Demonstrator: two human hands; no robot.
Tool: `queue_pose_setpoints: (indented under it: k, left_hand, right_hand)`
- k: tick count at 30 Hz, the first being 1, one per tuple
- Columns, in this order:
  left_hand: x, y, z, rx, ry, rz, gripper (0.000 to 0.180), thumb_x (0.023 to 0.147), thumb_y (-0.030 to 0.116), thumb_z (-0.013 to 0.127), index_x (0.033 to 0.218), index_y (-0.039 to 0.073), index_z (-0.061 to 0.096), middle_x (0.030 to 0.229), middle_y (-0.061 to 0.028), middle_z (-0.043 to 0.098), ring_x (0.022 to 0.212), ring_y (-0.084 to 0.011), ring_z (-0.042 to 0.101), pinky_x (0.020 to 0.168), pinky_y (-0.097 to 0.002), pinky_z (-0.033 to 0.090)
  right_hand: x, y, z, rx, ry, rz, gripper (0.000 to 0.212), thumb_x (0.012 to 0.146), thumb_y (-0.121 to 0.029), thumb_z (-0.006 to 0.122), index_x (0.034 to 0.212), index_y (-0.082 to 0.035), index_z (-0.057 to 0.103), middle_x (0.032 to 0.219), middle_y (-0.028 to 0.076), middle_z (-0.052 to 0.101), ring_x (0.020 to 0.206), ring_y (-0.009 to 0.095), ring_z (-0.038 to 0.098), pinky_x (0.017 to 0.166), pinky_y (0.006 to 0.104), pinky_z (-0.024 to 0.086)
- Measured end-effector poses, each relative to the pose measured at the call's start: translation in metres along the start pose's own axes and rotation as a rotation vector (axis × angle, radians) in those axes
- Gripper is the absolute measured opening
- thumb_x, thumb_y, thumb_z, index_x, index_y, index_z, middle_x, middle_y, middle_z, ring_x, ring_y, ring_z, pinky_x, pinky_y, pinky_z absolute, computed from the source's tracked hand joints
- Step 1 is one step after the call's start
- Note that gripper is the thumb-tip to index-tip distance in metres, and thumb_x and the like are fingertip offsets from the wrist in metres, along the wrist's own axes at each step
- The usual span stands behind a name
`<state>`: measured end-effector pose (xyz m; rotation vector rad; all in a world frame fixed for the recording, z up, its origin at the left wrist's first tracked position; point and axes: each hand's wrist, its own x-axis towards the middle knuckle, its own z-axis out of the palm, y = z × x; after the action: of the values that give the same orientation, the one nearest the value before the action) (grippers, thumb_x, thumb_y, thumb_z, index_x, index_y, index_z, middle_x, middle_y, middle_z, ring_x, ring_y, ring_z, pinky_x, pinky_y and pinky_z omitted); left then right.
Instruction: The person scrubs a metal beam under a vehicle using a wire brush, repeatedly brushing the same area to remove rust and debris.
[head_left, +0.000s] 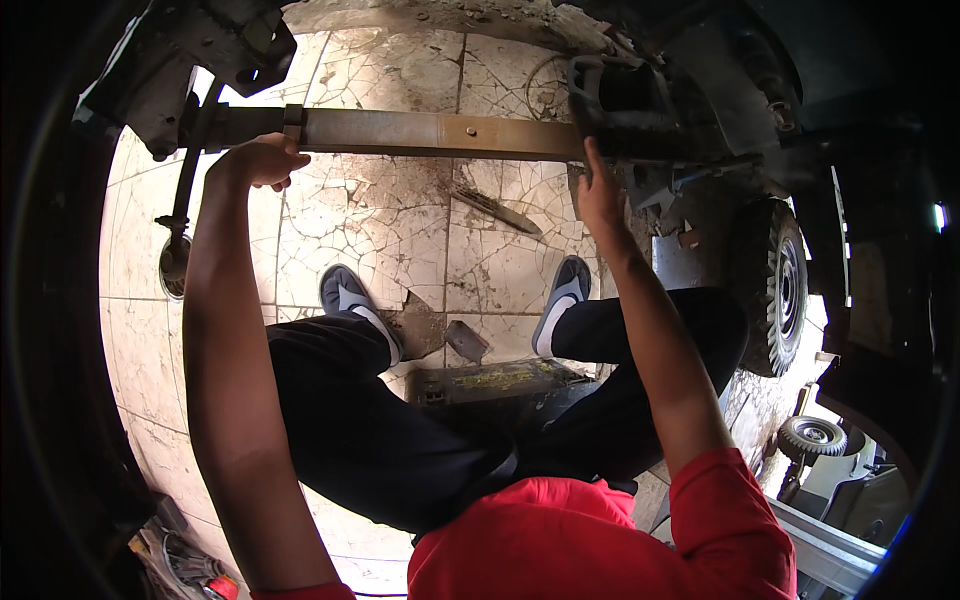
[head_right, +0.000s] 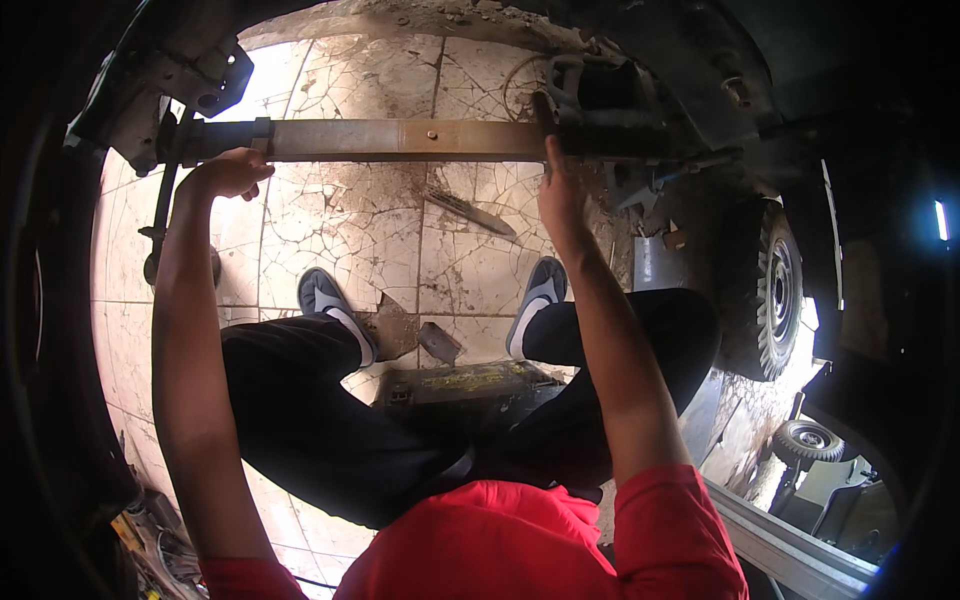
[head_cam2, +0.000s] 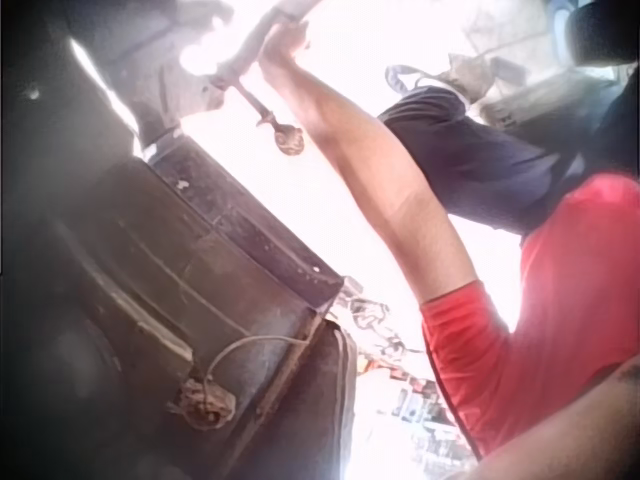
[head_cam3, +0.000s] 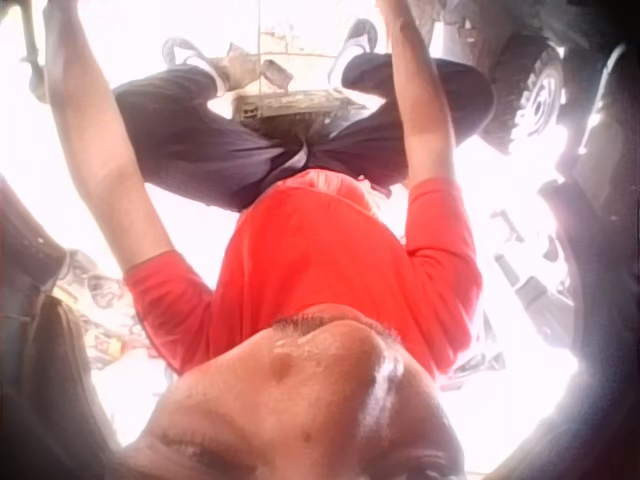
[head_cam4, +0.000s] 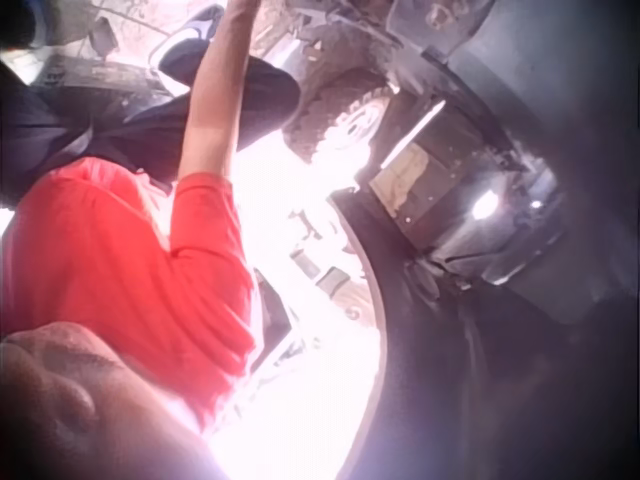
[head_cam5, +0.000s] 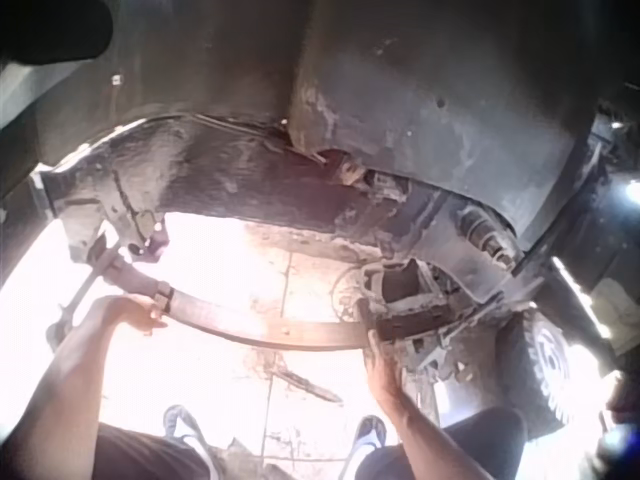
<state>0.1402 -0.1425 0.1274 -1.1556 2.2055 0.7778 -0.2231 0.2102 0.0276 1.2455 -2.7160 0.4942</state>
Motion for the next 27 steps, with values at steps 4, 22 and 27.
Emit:
queue_pose_setpoints:
  k: [4, 22, 27]
  left_hand:
    - [-0.004, 0.001, -0.001, 0.004, 0.006, -0.026, 0.045, 0.099, 0.043, 0.051, 0.114, 0.001, 0.059, 0.094, -0.013, 0.073, 0.086, -0.0209, 0.073, 0.074, -0.0362, 0.055]
    - [0.001, 0.014, -0.002, -0.145, 0.165, 0.067, 0.034, 0.096, 0.033, 0.061, 0.111, 0.004, 0.05, 0.088, -0.0123, 0.066, 0.074, -0.0196, 0.069, 0.063, -0.0354, 0.054]
    - [0.012, -0.016, 0.008, -0.317, 0.377, 0.268, 0.037, 0.091, 0.026, 0.065, 0.117, 0.005, 0.05, 0.088, -0.0118, 0.065, 0.066, -0.0187, 0.064, 0.059, -0.0354, 0.054]
  right_hand:
    - [0.012, 0.011, -0.006, 0.054, -0.044, 0.032, 0.077, 0.088, -0.009, 0.065, 0.152, -0.032, 0.029, 0.084, 0.027, 0.066, 0.08, 0.044, 0.066, 0.071, 0.0512, 0.052]
    - [0.006, 0.009, 0.002, 0.164, -0.016, 0.108, 0.077, 0.089, -0.012, 0.065, 0.152, -0.037, 0.028, 0.082, 0.029, 0.064, 0.084, 0.044, 0.067, 0.071, 0.0508, 0.054]
    - [-0.012, -0.026, -0.002, -0.08, -0.109, -0.085, 0.076, 0.09, -0.012, 0.063, 0.153, -0.033, 0.026, 0.1, 0.026, 0.067, 0.089, 0.042, 0.067, 0.073, 0.0516, 0.053]
